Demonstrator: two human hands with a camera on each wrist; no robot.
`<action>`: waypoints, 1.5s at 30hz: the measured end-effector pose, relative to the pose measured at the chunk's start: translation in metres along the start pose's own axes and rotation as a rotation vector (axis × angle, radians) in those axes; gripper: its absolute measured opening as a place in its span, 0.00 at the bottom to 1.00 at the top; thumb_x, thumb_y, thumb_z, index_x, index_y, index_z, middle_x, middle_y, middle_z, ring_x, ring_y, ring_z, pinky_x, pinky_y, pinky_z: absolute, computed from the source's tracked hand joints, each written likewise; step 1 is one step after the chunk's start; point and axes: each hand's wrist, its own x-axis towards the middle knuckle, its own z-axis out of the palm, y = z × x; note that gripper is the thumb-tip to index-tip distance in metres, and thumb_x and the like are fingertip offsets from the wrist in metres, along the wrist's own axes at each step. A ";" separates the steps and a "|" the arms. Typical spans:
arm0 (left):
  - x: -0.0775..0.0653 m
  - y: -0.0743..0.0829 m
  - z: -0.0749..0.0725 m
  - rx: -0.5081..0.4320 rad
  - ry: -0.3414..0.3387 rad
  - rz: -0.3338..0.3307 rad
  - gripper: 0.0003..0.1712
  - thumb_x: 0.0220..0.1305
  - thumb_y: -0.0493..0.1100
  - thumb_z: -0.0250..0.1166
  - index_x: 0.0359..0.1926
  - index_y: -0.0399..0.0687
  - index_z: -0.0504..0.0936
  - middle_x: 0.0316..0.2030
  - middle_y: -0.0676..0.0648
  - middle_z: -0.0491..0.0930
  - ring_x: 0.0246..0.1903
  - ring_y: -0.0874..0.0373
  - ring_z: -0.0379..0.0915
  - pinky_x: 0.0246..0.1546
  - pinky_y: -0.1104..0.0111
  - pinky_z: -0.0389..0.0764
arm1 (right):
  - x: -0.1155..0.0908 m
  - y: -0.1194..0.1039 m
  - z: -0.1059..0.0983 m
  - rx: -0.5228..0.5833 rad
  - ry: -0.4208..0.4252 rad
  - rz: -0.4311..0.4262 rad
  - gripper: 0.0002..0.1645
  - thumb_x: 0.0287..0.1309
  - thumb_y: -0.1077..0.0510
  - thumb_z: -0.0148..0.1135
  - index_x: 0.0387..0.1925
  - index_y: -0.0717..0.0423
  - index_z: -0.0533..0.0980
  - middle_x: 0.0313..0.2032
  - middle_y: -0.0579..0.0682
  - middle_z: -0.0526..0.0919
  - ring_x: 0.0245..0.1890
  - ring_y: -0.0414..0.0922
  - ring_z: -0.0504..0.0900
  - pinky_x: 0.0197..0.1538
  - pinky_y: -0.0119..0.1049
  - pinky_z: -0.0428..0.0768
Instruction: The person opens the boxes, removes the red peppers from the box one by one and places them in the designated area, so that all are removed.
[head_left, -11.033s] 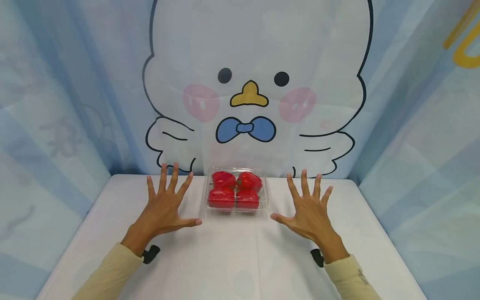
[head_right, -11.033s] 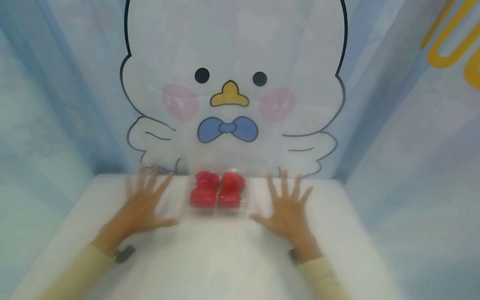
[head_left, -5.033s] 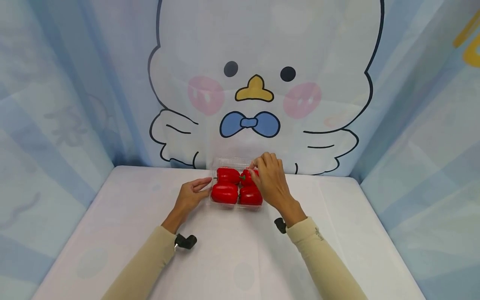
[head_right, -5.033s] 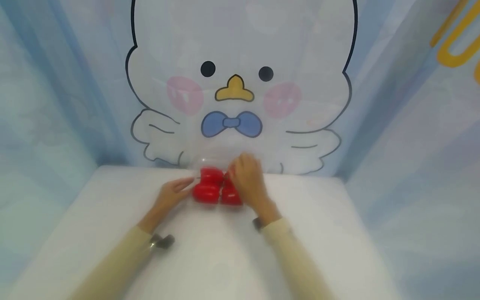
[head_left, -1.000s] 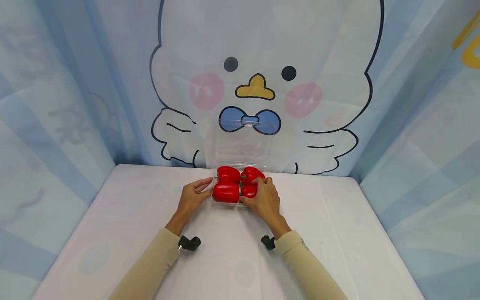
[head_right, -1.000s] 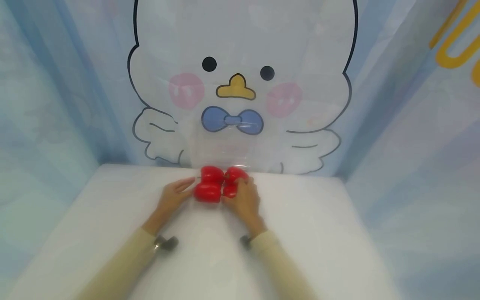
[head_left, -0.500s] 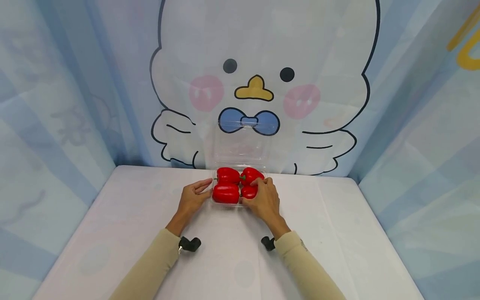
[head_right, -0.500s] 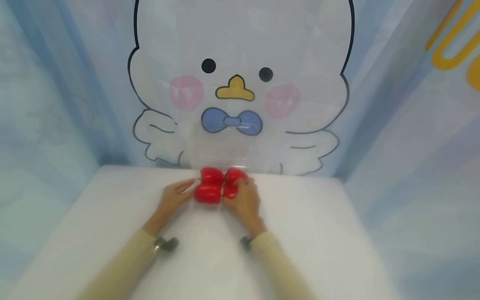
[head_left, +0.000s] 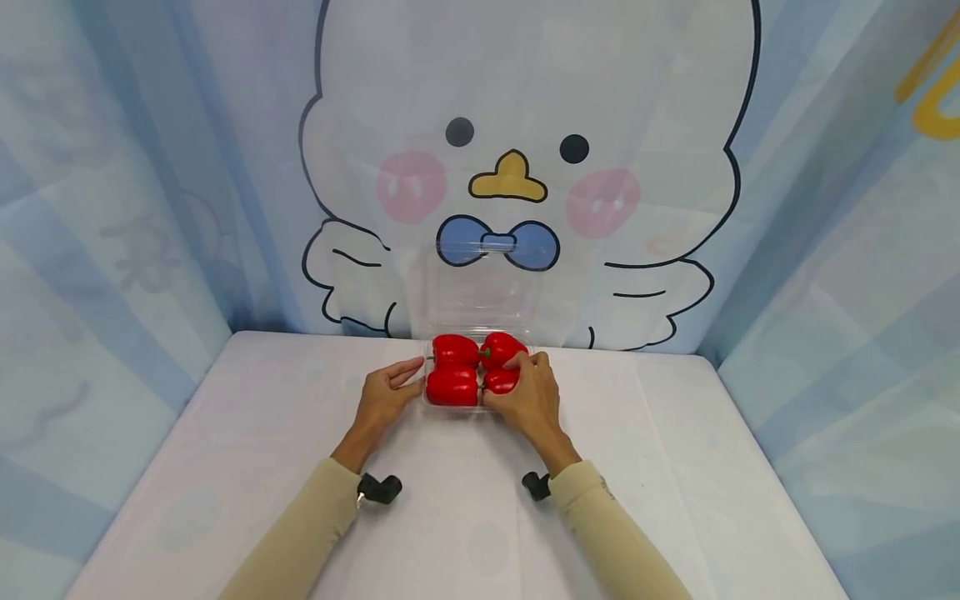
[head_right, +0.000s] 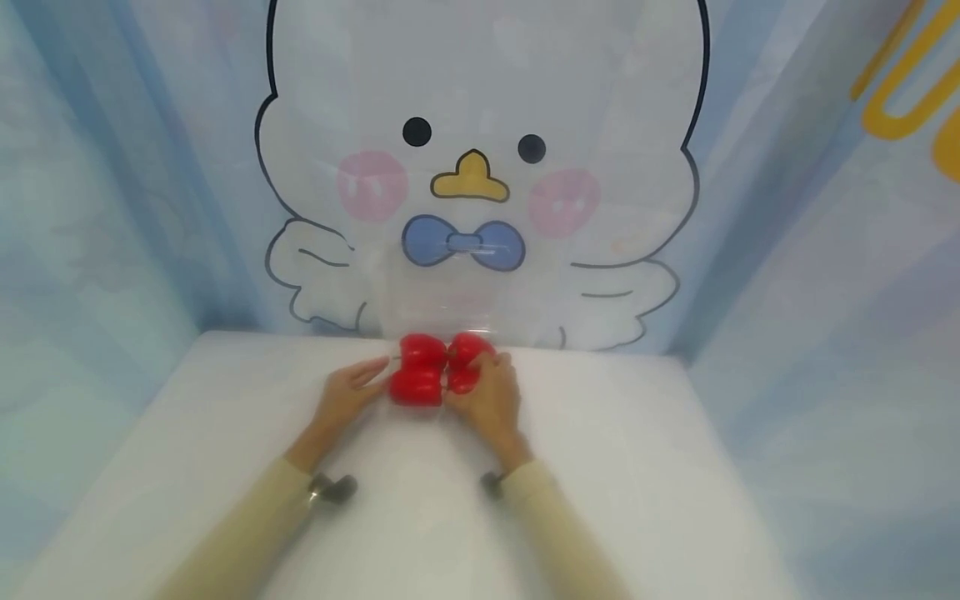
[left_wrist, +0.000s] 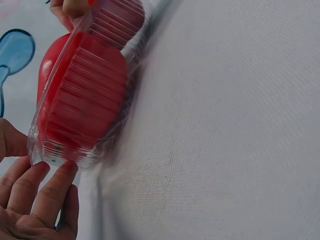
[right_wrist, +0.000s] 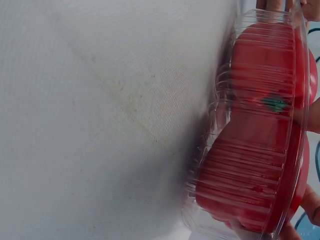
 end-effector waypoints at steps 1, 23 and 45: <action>0.000 0.000 0.000 0.000 0.003 -0.005 0.27 0.73 0.41 0.68 0.70 0.49 0.80 0.69 0.46 0.81 0.71 0.48 0.76 0.70 0.56 0.77 | 0.000 0.000 -0.001 0.008 0.006 -0.003 0.31 0.43 0.46 0.80 0.49 0.54 0.79 0.51 0.56 0.74 0.58 0.56 0.78 0.60 0.56 0.86; -0.005 0.001 -0.002 0.009 -0.007 0.015 0.28 0.73 0.40 0.68 0.71 0.47 0.79 0.69 0.45 0.80 0.73 0.48 0.74 0.70 0.57 0.76 | -0.010 0.002 -0.014 0.032 0.112 -0.082 0.33 0.47 0.48 0.83 0.53 0.54 0.80 0.55 0.55 0.75 0.61 0.55 0.77 0.58 0.54 0.89; -0.006 0.000 -0.002 0.016 -0.004 0.001 0.27 0.73 0.43 0.69 0.71 0.48 0.80 0.69 0.45 0.81 0.73 0.47 0.74 0.70 0.55 0.77 | 0.005 0.012 -0.048 0.119 0.277 -0.157 0.34 0.52 0.53 0.84 0.57 0.57 0.79 0.60 0.59 0.73 0.67 0.59 0.74 0.62 0.58 0.87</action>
